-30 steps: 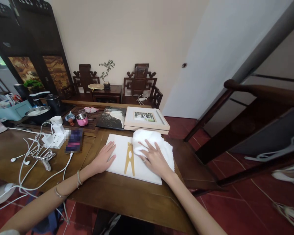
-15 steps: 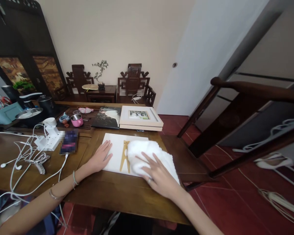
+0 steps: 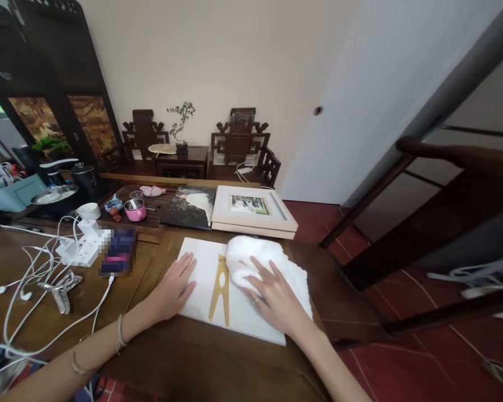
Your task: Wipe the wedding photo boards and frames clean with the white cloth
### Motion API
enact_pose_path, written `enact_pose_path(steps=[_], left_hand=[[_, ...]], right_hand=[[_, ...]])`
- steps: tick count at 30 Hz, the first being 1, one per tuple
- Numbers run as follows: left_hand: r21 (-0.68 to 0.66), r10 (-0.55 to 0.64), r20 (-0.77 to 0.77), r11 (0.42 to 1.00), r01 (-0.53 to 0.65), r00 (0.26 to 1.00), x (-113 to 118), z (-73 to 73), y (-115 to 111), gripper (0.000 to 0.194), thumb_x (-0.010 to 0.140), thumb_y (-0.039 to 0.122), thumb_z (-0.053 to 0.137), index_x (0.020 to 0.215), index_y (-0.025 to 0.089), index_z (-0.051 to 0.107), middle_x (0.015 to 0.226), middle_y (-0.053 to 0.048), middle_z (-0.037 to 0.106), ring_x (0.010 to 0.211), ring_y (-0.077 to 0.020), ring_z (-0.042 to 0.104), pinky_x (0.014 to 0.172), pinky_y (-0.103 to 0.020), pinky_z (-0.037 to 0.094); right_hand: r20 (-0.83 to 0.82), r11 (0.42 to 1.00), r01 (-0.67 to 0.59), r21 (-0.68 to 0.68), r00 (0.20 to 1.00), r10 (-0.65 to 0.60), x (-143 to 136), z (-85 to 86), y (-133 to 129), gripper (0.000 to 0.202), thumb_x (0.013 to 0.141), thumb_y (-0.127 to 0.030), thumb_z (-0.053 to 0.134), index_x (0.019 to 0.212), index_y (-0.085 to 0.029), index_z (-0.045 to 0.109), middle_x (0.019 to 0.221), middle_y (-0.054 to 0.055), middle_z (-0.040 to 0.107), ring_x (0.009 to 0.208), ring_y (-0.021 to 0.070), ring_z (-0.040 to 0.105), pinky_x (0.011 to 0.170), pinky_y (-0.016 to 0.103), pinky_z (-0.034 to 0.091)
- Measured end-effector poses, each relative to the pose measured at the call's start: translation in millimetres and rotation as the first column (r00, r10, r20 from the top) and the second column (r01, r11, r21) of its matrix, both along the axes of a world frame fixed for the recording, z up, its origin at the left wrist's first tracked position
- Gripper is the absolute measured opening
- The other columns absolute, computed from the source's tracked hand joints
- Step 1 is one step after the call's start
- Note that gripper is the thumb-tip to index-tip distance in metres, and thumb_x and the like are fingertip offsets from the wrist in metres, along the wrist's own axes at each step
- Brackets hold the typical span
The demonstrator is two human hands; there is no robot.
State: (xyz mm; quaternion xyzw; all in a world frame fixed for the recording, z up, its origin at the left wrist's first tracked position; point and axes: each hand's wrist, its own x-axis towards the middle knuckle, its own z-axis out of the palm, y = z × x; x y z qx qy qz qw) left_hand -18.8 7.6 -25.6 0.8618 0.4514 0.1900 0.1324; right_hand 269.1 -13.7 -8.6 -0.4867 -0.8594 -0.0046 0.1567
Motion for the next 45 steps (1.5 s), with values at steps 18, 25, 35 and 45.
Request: enact_pose_path(steps=[18, 25, 35, 45], left_hand=[[-0.077, 0.0, -0.049, 0.997, -0.004, 0.999, 2, 14.1, -3, 0.053, 0.098, 0.03, 0.034, 0.148, 0.018, 0.024, 0.157, -0.011, 0.022, 0.146, -0.0231, 0.013, 0.118, -0.049, 0.021], [-0.059, -0.011, -0.026, 0.998, 0.009, 1.0, 1, 9.3, 1, 0.051, 0.097, 0.031, 0.036, 0.145, 0.013, 0.031, 0.155, -0.014, 0.025, 0.146, -0.0243, 0.016, 0.117, -0.05, 0.022], [0.031, 0.068, 0.126, 0.997, -0.072, 0.99, -1, -0.6, 11, 0.039, 0.093, 0.027, 0.041, 0.127, 0.015, 0.056, 0.142, -0.013, 0.048, 0.136, -0.0246, 0.04, 0.112, -0.045, 0.033], [-0.042, -0.004, -0.019, 0.999, 0.003, 1.0, -4, -1.3, 13, 0.052, 0.095, 0.032, 0.035, 0.144, 0.014, 0.032, 0.155, -0.013, 0.026, 0.145, -0.0241, 0.017, 0.117, -0.048, 0.019]], right_hand=[[0.012, 0.992, -0.101, 0.08, 0.995, 0.1, 1, 2.6, -1, 0.023, 0.089, -0.016, 0.041, 0.082, -0.019, 0.063, 0.142, 0.013, 0.049, 0.14, 0.0339, 0.028, 0.105, 0.067, 0.031], [-0.008, 0.992, -0.121, 0.03, 0.993, 0.121, 0, 3.5, -35, 0.023, 0.088, -0.016, 0.043, 0.082, -0.02, 0.064, 0.142, 0.01, 0.049, 0.139, 0.0297, 0.031, 0.11, 0.062, 0.028], [-0.014, 0.994, -0.108, 0.013, 0.994, 0.109, -9, 4.0, -56, 0.023, 0.09, -0.018, 0.043, 0.086, -0.019, 0.066, 0.143, 0.009, 0.048, 0.142, 0.0294, 0.025, 0.113, 0.061, 0.021], [-0.022, 0.998, -0.044, -0.052, 0.999, 0.043, -6, 7.9, -27, 0.027, 0.093, -0.026, 0.044, 0.101, -0.018, 0.068, 0.14, 0.014, 0.051, 0.139, 0.0299, 0.032, 0.112, 0.06, 0.024]])
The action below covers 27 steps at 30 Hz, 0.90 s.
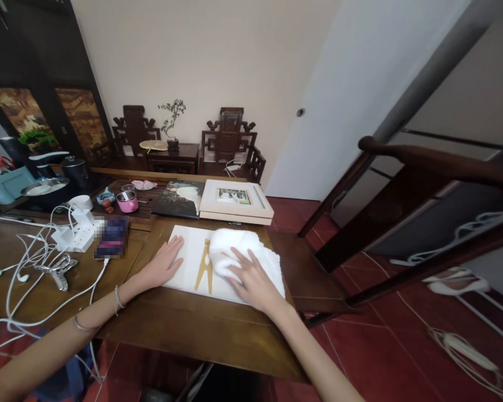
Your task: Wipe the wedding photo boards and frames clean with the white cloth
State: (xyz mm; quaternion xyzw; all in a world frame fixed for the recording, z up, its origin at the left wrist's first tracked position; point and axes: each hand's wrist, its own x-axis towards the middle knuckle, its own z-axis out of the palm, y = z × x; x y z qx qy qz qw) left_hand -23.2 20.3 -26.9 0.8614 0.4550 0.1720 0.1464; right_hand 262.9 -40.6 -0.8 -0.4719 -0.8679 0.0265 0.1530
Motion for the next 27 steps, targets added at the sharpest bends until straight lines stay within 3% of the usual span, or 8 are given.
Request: enact_pose_path(steps=[2, 4, 6, 11, 13, 16, 21, 27], left_hand=[[-0.016, -0.012, -0.027, 1.0, 0.012, 1.0, 0, 0.4, -1, 0.054, 0.096, 0.033, 0.032, 0.146, 0.013, 0.029, 0.156, -0.013, 0.021, 0.146, -0.0238, 0.013, 0.117, -0.048, 0.016], [-0.016, -0.005, -0.041, 1.0, 0.004, 0.999, 1, 1.1, -2, 0.054, 0.096, 0.033, 0.032, 0.146, 0.012, 0.03, 0.156, -0.013, 0.021, 0.146, -0.0242, 0.012, 0.117, -0.048, 0.016], [-0.012, 0.012, -0.03, 1.0, -0.012, 0.999, 1, 0.9, -2, 0.053, 0.096, 0.033, 0.033, 0.145, 0.012, 0.033, 0.156, -0.013, 0.023, 0.146, -0.0244, 0.014, 0.117, -0.049, 0.016], [0.064, 0.039, 0.108, 0.997, -0.046, 0.993, 0, -6.6, 2, 0.049, 0.092, 0.031, 0.043, 0.139, 0.017, 0.044, 0.15, -0.012, 0.037, 0.142, -0.0238, 0.028, 0.116, -0.049, 0.023], [0.082, 0.039, 0.151, 0.995, -0.052, 0.988, -1, -9.6, 3, 0.049, 0.09, 0.031, 0.046, 0.137, 0.016, 0.048, 0.148, -0.012, 0.04, 0.14, -0.024, 0.032, 0.115, -0.047, 0.026], [0.072, 0.042, 0.174, 0.996, -0.055, 0.984, -2, -9.9, 3, 0.049, 0.089, 0.032, 0.049, 0.134, 0.014, 0.051, 0.147, -0.013, 0.042, 0.14, -0.0239, 0.034, 0.115, -0.045, 0.028], [0.056, 0.05, 0.199, 0.996, -0.063, 0.979, -2, -6.1, 5, 0.048, 0.089, 0.035, 0.049, 0.133, 0.015, 0.052, 0.147, -0.012, 0.042, 0.139, -0.0237, 0.034, 0.115, -0.043, 0.03], [0.057, 0.049, 0.193, 0.997, -0.061, 0.98, -2, -9.7, 11, 0.051, 0.09, 0.039, 0.048, 0.134, 0.013, 0.052, 0.148, -0.013, 0.04, 0.14, -0.0242, 0.033, 0.115, -0.042, 0.028]], right_hand=[[0.005, 0.997, 0.079, 0.003, 0.997, -0.079, -5, -1.5, 22, 0.03, 0.094, -0.027, 0.044, 0.107, -0.015, 0.067, 0.133, 0.019, 0.057, 0.138, 0.0319, 0.033, 0.11, 0.061, 0.024], [0.017, 0.994, 0.112, 0.002, 0.994, -0.112, -10, -2.3, 27, 0.03, 0.093, -0.026, 0.045, 0.109, -0.013, 0.067, 0.127, 0.02, 0.061, 0.138, 0.033, 0.033, 0.11, 0.063, 0.024], [0.026, 0.997, 0.073, 0.008, 0.997, -0.073, -11, -1.7, 11, 0.028, 0.092, -0.023, 0.044, 0.106, -0.015, 0.067, 0.133, 0.018, 0.057, 0.138, 0.0325, 0.032, 0.11, 0.063, 0.023], [0.043, 0.991, -0.136, -0.005, 0.99, 0.136, -1, 3.4, -57, 0.023, 0.085, -0.012, 0.044, 0.086, -0.021, 0.065, 0.148, 0.006, 0.042, 0.143, 0.0278, 0.02, 0.114, 0.062, 0.02], [0.06, 0.983, -0.183, -0.028, 0.981, 0.185, 5, 4.6, -63, 0.023, 0.084, -0.011, 0.044, 0.084, -0.021, 0.065, 0.147, 0.004, 0.043, 0.144, 0.0272, 0.019, 0.114, 0.062, 0.02], [0.058, 0.985, -0.171, -0.023, 0.983, 0.172, 11, 2.3, -37, 0.022, 0.088, -0.017, 0.044, 0.089, -0.02, 0.066, 0.145, 0.011, 0.046, 0.141, 0.0286, 0.026, 0.112, 0.061, 0.024], [0.002, 0.999, -0.013, 0.029, 1.0, 0.013, 7, -6.2, 29, 0.029, 0.093, -0.027, 0.044, 0.109, -0.016, 0.066, 0.13, 0.018, 0.059, 0.137, 0.031, 0.035, 0.11, 0.062, 0.024], [0.024, 1.0, 0.026, 0.009, 0.999, -0.026, 3, -8.8, 52, 0.035, 0.095, -0.029, 0.04, 0.116, -0.015, 0.063, 0.13, 0.019, 0.059, 0.139, 0.0313, 0.032, 0.109, 0.06, 0.023]])
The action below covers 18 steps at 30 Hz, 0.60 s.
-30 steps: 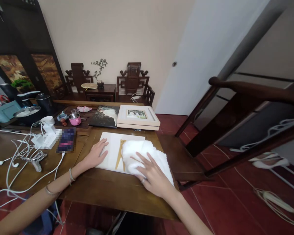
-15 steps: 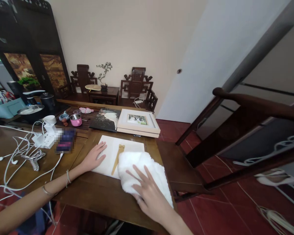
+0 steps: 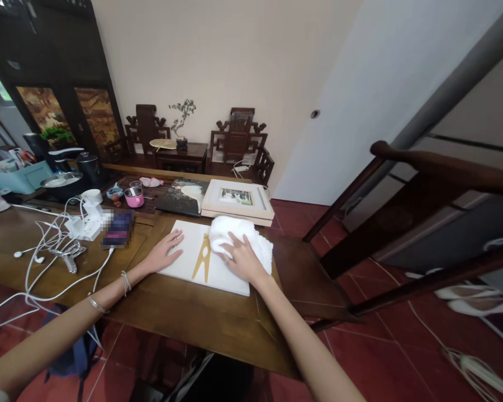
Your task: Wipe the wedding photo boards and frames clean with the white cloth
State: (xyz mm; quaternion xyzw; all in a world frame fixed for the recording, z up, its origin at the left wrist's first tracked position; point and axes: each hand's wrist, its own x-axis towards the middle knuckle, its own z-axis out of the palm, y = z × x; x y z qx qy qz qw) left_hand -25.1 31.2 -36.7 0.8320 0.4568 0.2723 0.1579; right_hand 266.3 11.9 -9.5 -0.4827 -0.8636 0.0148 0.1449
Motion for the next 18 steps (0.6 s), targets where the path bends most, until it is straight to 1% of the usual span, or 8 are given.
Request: enact_pose_path(steps=[4, 9, 14, 16, 18], left_hand=[[-0.006, 0.002, -0.022, 1.0, -0.002, 1.0, 0, -0.5, 2, 0.053, 0.089, 0.039, 0.048, 0.135, 0.012, 0.051, 0.149, -0.012, 0.039, 0.141, -0.0245, 0.031, 0.116, -0.042, 0.026], [-0.005, 0.004, -0.02, 1.0, -0.004, 1.0, 1, 2.2, 1, 0.052, 0.088, 0.035, 0.049, 0.134, 0.009, 0.052, 0.148, -0.014, 0.04, 0.141, -0.0243, 0.032, 0.116, -0.04, 0.026], [-0.023, 0.011, -0.003, 1.0, -0.011, 1.0, 0, 3.3, -1, 0.05, 0.088, 0.035, 0.05, 0.133, 0.014, 0.053, 0.147, -0.011, 0.042, 0.14, -0.025, 0.032, 0.116, -0.041, 0.027], [-0.017, 0.009, 0.009, 1.0, -0.009, 1.0, 0, 2.2, -1, 0.05, 0.087, 0.036, 0.05, 0.132, 0.014, 0.054, 0.147, -0.012, 0.042, 0.14, -0.0251, 0.033, 0.116, -0.042, 0.027], [-0.005, 0.006, 0.022, 1.0, -0.006, 1.0, -1, 0.5, 0, 0.05, 0.088, 0.036, 0.05, 0.131, 0.013, 0.054, 0.147, -0.013, 0.042, 0.14, -0.0253, 0.033, 0.115, -0.042, 0.027]], right_hand=[[0.008, 0.999, 0.035, 0.029, 0.999, -0.035, -4, -3.7, -3, 0.037, 0.095, -0.031, 0.039, 0.117, -0.014, 0.063, 0.128, 0.019, 0.06, 0.138, 0.0316, 0.033, 0.109, 0.058, 0.022], [0.023, 0.987, 0.103, 0.12, 0.994, -0.107, -13, -10.3, -14, 0.037, 0.094, -0.03, 0.039, 0.114, -0.013, 0.064, 0.122, 0.02, 0.064, 0.138, 0.0327, 0.033, 0.108, 0.058, 0.022], [0.013, 0.991, 0.096, 0.096, 0.995, -0.098, -17, -8.6, -14, 0.037, 0.093, -0.028, 0.039, 0.115, -0.012, 0.063, 0.126, 0.021, 0.061, 0.136, 0.033, 0.037, 0.107, 0.058, 0.024], [0.014, 0.991, 0.096, 0.09, 0.995, -0.097, -17, -7.0, -21, 0.036, 0.093, -0.027, 0.04, 0.115, -0.013, 0.064, 0.126, 0.02, 0.061, 0.136, 0.0327, 0.037, 0.107, 0.059, 0.024], [0.018, 0.994, 0.069, 0.088, 0.997, -0.071, -17, -5.6, -38, 0.033, 0.093, -0.027, 0.041, 0.113, -0.015, 0.065, 0.124, 0.018, 0.062, 0.136, 0.0317, 0.036, 0.108, 0.06, 0.024]])
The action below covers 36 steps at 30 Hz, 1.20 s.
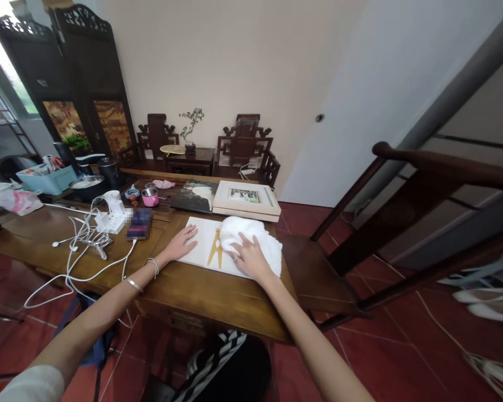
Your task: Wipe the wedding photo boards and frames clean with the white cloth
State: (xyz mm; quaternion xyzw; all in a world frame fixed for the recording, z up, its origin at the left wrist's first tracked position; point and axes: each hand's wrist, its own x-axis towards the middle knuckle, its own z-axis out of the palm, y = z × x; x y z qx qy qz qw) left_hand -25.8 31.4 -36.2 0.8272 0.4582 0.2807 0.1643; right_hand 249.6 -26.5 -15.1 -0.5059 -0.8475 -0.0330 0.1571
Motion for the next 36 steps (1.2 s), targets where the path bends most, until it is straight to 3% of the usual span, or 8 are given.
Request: enact_pose_path(steps=[4, 7, 16, 19, 23, 29, 32, 36], left_hand=[[0.016, -0.001, -0.004, 1.0, 0.001, 1.0, -1, -1.9, 2, 0.051, 0.088, 0.037, 0.048, 0.131, 0.01, 0.054, 0.146, -0.015, 0.042, 0.14, -0.0255, 0.033, 0.116, -0.042, 0.027], [0.014, -0.006, -0.01, 1.0, 0.006, 1.0, -1, -1.3, 2, 0.052, 0.088, 0.039, 0.048, 0.131, 0.01, 0.054, 0.146, -0.015, 0.042, 0.14, -0.0255, 0.033, 0.115, -0.042, 0.027], [-0.025, 0.014, 0.012, 1.0, -0.014, 1.0, 1, 1.2, 1, 0.056, 0.088, 0.046, 0.049, 0.132, 0.012, 0.054, 0.147, -0.013, 0.042, 0.14, -0.0247, 0.034, 0.116, -0.04, 0.026], [-0.027, 0.014, 0.022, 1.0, -0.013, 1.0, 1, 0.8, 1, 0.056, 0.087, 0.045, 0.051, 0.132, 0.012, 0.054, 0.147, -0.012, 0.042, 0.139, -0.0244, 0.034, 0.116, -0.04, 0.026], [-0.028, 0.02, 0.034, 0.999, -0.019, 0.999, 1, 2.5, -2, 0.054, 0.086, 0.042, 0.053, 0.132, 0.013, 0.055, 0.146, -0.012, 0.043, 0.139, -0.0235, 0.035, 0.116, -0.039, 0.027], [-0.048, 0.03, 0.039, 0.998, -0.028, 0.999, 1, 6.4, -6, 0.053, 0.086, 0.041, 0.056, 0.132, 0.014, 0.054, 0.146, -0.011, 0.044, 0.139, -0.0237, 0.034, 0.116, -0.041, 0.027], [-0.052, 0.033, 0.043, 0.998, -0.03, 0.999, 1, 6.2, -7, 0.053, 0.086, 0.04, 0.056, 0.132, 0.015, 0.054, 0.146, -0.011, 0.044, 0.139, -0.0233, 0.034, 0.116, -0.041, 0.027], [-0.046, 0.038, 0.05, 0.998, -0.036, 0.998, 0, 4.6, -8, 0.054, 0.085, 0.04, 0.057, 0.133, 0.015, 0.054, 0.146, -0.01, 0.044, 0.139, -0.0227, 0.035, 0.116, -0.04, 0.027]], right_hand=[[-0.013, 0.992, -0.124, 0.007, 0.992, 0.124, 4, 3.3, -47, 0.028, 0.093, -0.024, 0.041, 0.102, -0.018, 0.067, 0.134, 0.015, 0.057, 0.138, 0.0293, 0.033, 0.112, 0.058, 0.022], [-0.041, 0.984, -0.18, -0.006, 0.983, 0.18, 9, 4.7, -61, 0.028, 0.092, -0.022, 0.041, 0.099, -0.019, 0.068, 0.137, 0.014, 0.054, 0.139, 0.0268, 0.033, 0.113, 0.057, 0.023], [-0.03, 0.998, -0.007, -0.061, 1.0, 0.005, 6, 3.8, 18, 0.035, 0.094, -0.031, 0.04, 0.116, -0.015, 0.063, 0.13, 0.017, 0.059, 0.137, 0.029, 0.035, 0.111, 0.057, 0.023], [-0.033, 0.998, 0.021, -0.056, 0.999, -0.023, 1, 4.3, 24, 0.036, 0.095, -0.031, 0.039, 0.116, -0.014, 0.063, 0.129, 0.017, 0.06, 0.137, 0.0312, 0.035, 0.11, 0.059, 0.022], [-0.04, 0.998, -0.06, -0.023, 0.997, 0.059, 0, 3.7, -14, 0.032, 0.094, -0.025, 0.04, 0.109, -0.013, 0.066, 0.129, 0.019, 0.059, 0.137, 0.0336, 0.034, 0.11, 0.062, 0.021], [-0.057, 0.967, -0.255, -0.019, 0.966, 0.254, 12, 5.3, -77, 0.027, 0.093, -0.019, 0.038, 0.092, -0.019, 0.066, 0.142, 0.01, 0.05, 0.142, 0.0283, 0.026, 0.113, 0.061, 0.02], [-0.044, 0.966, -0.253, -0.056, 0.967, 0.251, 18, 5.6, -58, 0.029, 0.095, -0.024, 0.038, 0.096, -0.018, 0.066, 0.139, 0.015, 0.053, 0.14, 0.028, 0.03, 0.114, 0.058, 0.021], [-0.034, 0.991, -0.105, -0.082, 0.994, 0.103, 6, 6.6, -2, 0.033, 0.095, -0.027, 0.039, 0.111, -0.014, 0.064, 0.133, 0.019, 0.056, 0.139, 0.0307, 0.032, 0.111, 0.059, 0.023]])
